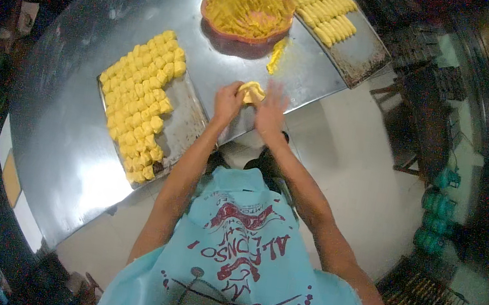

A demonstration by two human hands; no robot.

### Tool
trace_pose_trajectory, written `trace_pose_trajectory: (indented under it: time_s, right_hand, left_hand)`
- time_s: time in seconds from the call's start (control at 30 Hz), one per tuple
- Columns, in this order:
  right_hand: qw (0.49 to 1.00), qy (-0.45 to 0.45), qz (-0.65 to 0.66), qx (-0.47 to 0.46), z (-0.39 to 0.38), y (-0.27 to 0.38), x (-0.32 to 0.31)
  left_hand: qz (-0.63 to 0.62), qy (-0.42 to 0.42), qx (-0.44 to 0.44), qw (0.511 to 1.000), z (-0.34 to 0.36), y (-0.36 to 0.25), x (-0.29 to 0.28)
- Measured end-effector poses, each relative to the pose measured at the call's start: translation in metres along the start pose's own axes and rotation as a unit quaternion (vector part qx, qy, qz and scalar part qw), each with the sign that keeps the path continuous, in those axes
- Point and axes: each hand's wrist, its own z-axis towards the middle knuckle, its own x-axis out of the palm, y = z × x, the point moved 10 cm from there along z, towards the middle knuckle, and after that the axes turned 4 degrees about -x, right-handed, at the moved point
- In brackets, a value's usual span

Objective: The recorder is forming and rolling pieces of dough, adding a yellow filling from a bowl, and placing the finished rolls onto metal trays in a bakery production area.

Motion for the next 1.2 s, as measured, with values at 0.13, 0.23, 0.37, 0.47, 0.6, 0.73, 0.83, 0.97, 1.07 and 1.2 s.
trace_pose_trajectory:
  time_s: [0.13,0.23,0.37,0.47,0.6,0.73,0.83,0.97,1.07,1.2]
  right_hand:
    - [0.99,-0.006,-0.043,0.131,0.005,-0.017,-0.007]
    - [0.995,-0.045,0.018,-0.088,0.005,0.01,0.0]
    - [0.992,-0.026,-0.078,0.097,0.019,-0.019,0.008]
    - [0.996,-0.009,0.083,-0.02,0.014,0.01,-0.006]
    - [0.999,-0.032,0.03,0.009,0.019,-0.054,-0.031]
    - [0.998,0.001,0.059,-0.007,0.108,-0.075,-0.065]
    - [0.983,-0.122,0.083,-0.11,0.231,-0.06,-0.102]
    - [0.967,-0.135,0.011,-0.216,0.338,-0.054,-0.035]
    - [0.958,-0.07,-0.047,-0.273,0.346,-0.032,-0.016]
    - [0.971,0.052,0.0,-0.235,0.329,-0.045,-0.015]
  left_hand:
    - [0.006,0.008,-0.002,1.0,-0.003,-0.009,-0.01]
    - [-0.004,0.022,-0.009,1.0,-0.003,-0.005,-0.012]
    - [0.034,-0.01,0.007,0.999,0.002,-0.008,-0.012]
    - [0.038,-0.003,-0.023,0.999,0.001,0.016,-0.017]
    - [0.059,0.008,-0.051,0.997,-0.002,0.009,-0.018]
    - [0.064,-0.039,-0.093,0.993,-0.009,0.018,-0.011]
    - [-0.124,0.01,-0.241,0.962,-0.01,0.021,-0.001]
    - [-0.292,0.146,-0.29,0.9,0.005,-0.036,0.004]
    - [-0.113,0.194,-0.237,0.945,0.015,-0.035,-0.015]
    - [0.087,0.169,-0.105,0.976,0.028,0.013,-0.001]
